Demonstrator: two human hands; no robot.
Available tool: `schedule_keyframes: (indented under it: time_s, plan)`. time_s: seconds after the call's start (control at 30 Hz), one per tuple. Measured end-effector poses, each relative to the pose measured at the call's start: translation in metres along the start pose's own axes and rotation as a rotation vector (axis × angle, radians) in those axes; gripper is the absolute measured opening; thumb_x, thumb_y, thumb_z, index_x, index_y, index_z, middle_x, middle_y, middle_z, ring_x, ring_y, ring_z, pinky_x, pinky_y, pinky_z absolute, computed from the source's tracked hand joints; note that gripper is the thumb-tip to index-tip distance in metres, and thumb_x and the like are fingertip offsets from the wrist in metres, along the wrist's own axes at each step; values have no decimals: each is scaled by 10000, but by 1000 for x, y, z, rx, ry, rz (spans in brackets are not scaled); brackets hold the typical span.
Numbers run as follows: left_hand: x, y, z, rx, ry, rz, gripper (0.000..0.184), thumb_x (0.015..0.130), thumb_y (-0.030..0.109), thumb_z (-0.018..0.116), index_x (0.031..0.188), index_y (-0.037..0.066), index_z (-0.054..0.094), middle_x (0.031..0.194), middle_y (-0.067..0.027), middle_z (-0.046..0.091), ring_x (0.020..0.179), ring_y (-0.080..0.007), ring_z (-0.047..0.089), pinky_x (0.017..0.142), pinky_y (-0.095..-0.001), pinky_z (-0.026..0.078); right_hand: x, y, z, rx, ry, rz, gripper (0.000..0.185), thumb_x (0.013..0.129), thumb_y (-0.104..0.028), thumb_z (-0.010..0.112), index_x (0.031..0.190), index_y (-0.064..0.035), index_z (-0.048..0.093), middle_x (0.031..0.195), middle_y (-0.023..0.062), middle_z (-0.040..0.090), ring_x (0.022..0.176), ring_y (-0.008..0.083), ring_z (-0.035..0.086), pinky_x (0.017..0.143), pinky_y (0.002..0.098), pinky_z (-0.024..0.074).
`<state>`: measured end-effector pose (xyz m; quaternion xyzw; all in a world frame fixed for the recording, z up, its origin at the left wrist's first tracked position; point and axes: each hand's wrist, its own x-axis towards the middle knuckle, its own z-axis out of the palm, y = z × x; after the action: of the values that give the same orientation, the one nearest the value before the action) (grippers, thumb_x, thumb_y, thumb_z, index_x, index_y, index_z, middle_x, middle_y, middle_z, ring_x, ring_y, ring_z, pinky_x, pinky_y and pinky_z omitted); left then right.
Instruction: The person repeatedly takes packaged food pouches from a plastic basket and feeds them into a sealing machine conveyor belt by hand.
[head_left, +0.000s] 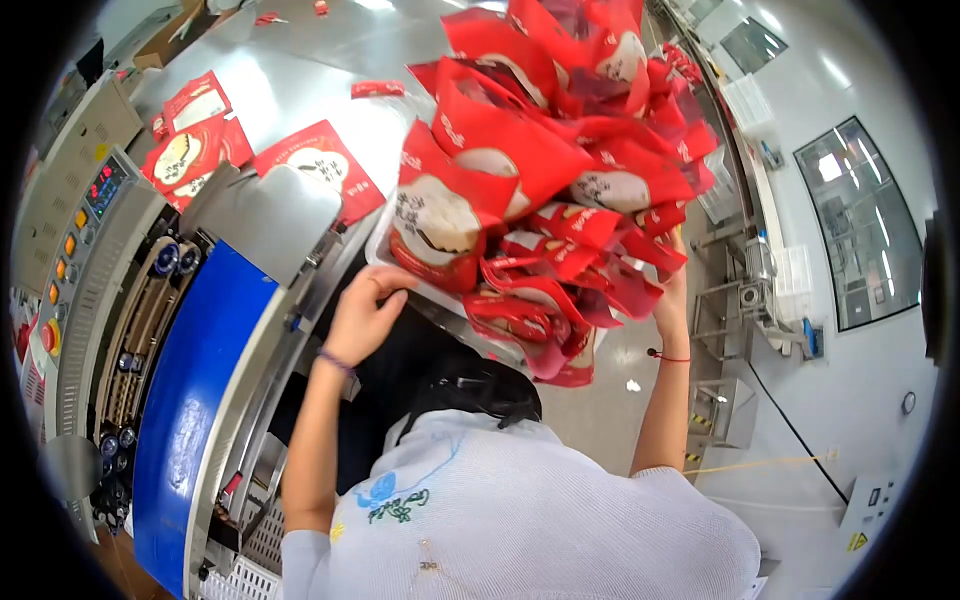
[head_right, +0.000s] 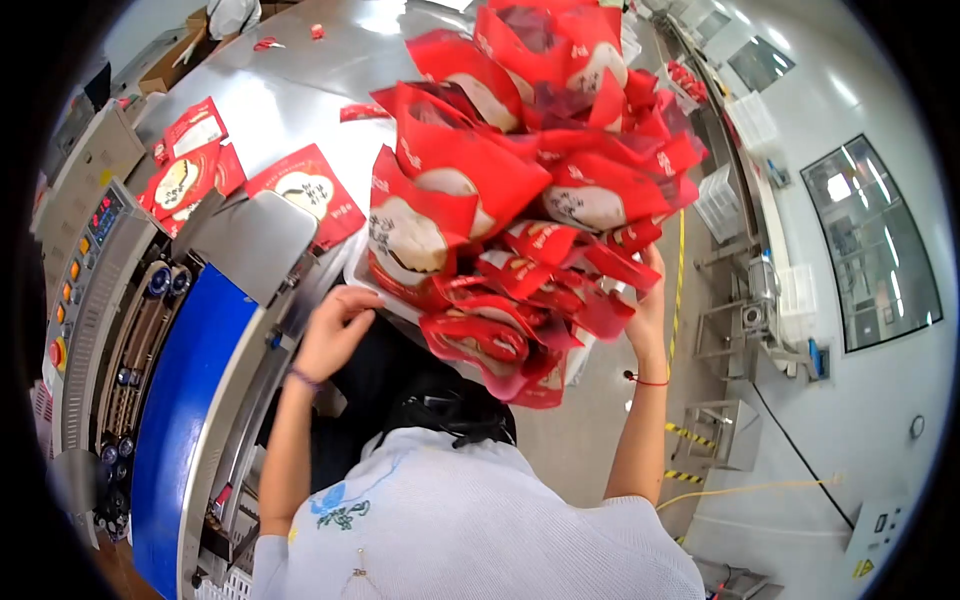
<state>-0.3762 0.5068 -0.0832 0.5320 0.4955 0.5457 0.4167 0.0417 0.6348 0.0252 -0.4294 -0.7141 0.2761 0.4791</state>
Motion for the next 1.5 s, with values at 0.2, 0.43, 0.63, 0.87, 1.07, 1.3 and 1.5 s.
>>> schedule_keyframes:
  time_s: [0.2, 0.43, 0.63, 0.87, 1.07, 1.3, 1.5]
  plan:
    - [-75, 199, -7, -530, -136, 319, 153, 906, 67, 611, 987, -11, 714, 1113, -162, 610, 1015, -271, 622, 803, -358, 532, 5, -27, 0, -1, 5, 86, 645, 773, 46, 673, 1357, -49, 418, 1270, 96, 497, 1204, 210, 486, 1037, 340, 394]
    - [-107, 251, -31, -661, -212, 697, 253, 746, -134, 531, 905, 25, 646, 1094, -241, 576, 823, -308, 646, 707, -383, 586, 33, 24, -13, -396, -147, -327, 311, 768, 34, 675, 1060, -58, 620, 1098, 100, 521, 1074, 223, 515, 946, 353, 421]
    - [-95, 196, -68, -160, 135, 925, 186, 771, -2, 594, 949, -19, 644, 1048, -193, 580, 731, -223, 630, 667, -335, 552, 77, -123, 16, -354, 315, -233, 362, 930, -205, 674, 1165, 61, 606, 1121, 135, 655, 975, 163, 604, 877, 308, 496]
    - [-128, 162, -54, 94, 423, 410, 1060, 655, 215, 900, 1488, 31, 271, 1459, -154, 358, 1364, -280, 373, 1104, -415, 345, 33, -263, 107, 31, 184, -501, 401, 930, -146, 663, 1283, 9, 557, 1093, 101, 673, 957, 172, 639, 863, 300, 503]
    - [-190, 136, -61, -486, 1177, 243, 325, 800, -47, 736, 1096, 16, 614, 1066, -75, 686, 909, -125, 658, 834, -278, 537, -58, -260, 289, 532, -874, -49, 474, 876, 16, 675, 1315, 27, 496, 1181, 63, 601, 1060, 130, 584, 888, 271, 492]
    - [-227, 67, -90, -656, 851, 58, 246, 993, 111, 545, 1188, -30, 595, 1120, -74, 658, 1000, -97, 607, 880, -271, 491, -44, -180, 369, 741, -1022, 324, 195, 903, -37, 667, 1086, 28, 688, 1019, 45, 706, 898, 81, 620, 807, 234, 497]
    - [-103, 42, -143, 229, 1053, -272, 269, 934, 242, 670, 951, -25, 701, 821, 39, 623, 675, -39, 465, 582, -234, 395, 36, -122, 402, 282, -745, 134, 144, 917, -123, 683, 951, 14, 714, 817, -29, 658, 731, 28, 520, 648, 188, 424]
